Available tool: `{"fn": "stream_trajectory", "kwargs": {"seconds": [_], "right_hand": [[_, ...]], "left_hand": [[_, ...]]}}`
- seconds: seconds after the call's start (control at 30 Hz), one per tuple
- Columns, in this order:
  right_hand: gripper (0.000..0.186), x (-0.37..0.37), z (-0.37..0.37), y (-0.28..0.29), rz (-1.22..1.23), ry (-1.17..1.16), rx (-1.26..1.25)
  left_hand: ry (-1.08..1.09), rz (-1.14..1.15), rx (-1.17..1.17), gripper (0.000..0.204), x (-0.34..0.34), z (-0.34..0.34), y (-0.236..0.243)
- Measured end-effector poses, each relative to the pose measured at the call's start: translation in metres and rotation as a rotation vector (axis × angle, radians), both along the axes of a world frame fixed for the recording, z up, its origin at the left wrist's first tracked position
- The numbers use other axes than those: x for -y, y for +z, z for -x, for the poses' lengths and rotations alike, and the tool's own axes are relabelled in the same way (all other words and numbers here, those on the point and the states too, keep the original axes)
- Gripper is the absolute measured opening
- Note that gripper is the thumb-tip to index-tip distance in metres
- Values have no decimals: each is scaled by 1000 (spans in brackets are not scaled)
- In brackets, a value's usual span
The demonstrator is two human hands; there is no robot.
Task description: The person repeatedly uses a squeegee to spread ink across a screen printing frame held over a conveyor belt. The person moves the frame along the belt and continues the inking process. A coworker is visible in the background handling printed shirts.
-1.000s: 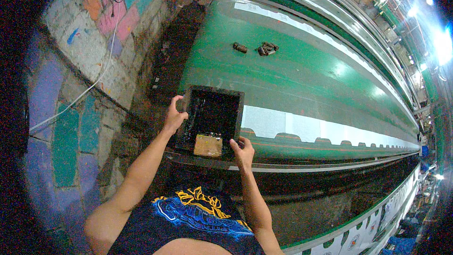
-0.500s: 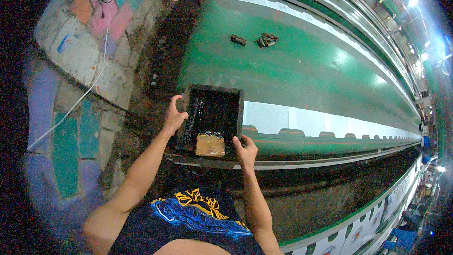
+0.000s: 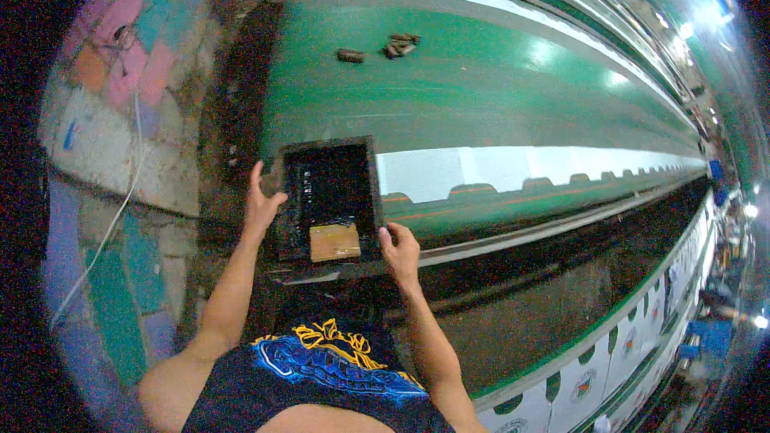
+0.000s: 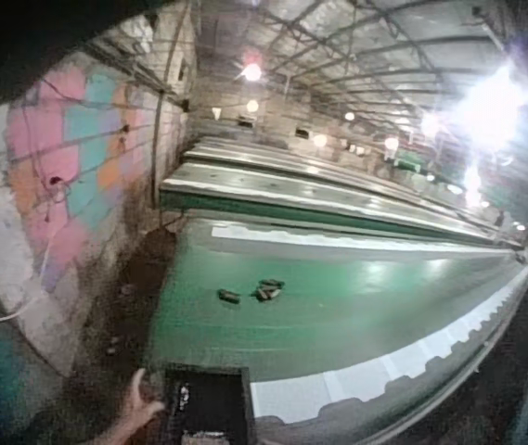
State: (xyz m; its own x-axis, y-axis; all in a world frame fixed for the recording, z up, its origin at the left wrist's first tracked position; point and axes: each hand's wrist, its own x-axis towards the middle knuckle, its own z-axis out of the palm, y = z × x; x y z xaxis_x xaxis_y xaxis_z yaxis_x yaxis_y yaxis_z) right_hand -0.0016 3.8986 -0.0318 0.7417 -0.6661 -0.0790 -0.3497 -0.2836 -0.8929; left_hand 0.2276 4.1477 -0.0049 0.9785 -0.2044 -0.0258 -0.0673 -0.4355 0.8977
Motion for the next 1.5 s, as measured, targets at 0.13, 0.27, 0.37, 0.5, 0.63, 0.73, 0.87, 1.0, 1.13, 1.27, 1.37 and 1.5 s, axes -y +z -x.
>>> {"fn": "stream_trajectory", "kwargs": {"seconds": [0.13, 0.27, 0.37, 0.5, 0.63, 0.73, 0.87, 1.0, 1.13, 1.27, 1.37, 1.5], "right_hand": [[26, -7, 22, 10, 65, -105, 116], [20, -10, 42, 31, 90, -324, 225], [18, -16, 76, 59, 131, -479, 225], [20, -31, 140, 50, 85, -719, 128], [23, -59, 186, 31, 44, -985, 69], [23, -110, 214, 49, -28, -1192, 12], [21, -159, 231, 87, 6, -1412, 2], [22, -198, 228, 103, 79, -1610, 43], [24, -261, 239, 87, -38, -1713, 126], [28, -292, 241, 88, -18, -1789, 140], [29, -298, 243, 106, -76, -1808, 278], [30, -310, 250, 110, -45, -1808, 217]], "left_hand": [[-10, -174, 516, 82, 17, -10, 4], [-223, -101, 584, 57, 78, 10, 51], [-603, -68, 524, 51, 132, 45, 63], [-1158, 49, 251, 42, 187, 105, 64], [-1611, 125, -45, 39, 217, 149, 76], [-1875, 118, -181, 38, 212, 188, 103], [-2107, -34, -343, 41, 227, 219, 113], [-2367, -35, -326, 40, 238, 251, 146], [-2583, 72, -115, 40, 202, 281, 148], [-2753, -60, -167, 40, 182, 302, 160], [-2856, -24, -109, 41, 181, 318, 161], [-2899, 141, -18, 44, 173, 334, 160]]}}
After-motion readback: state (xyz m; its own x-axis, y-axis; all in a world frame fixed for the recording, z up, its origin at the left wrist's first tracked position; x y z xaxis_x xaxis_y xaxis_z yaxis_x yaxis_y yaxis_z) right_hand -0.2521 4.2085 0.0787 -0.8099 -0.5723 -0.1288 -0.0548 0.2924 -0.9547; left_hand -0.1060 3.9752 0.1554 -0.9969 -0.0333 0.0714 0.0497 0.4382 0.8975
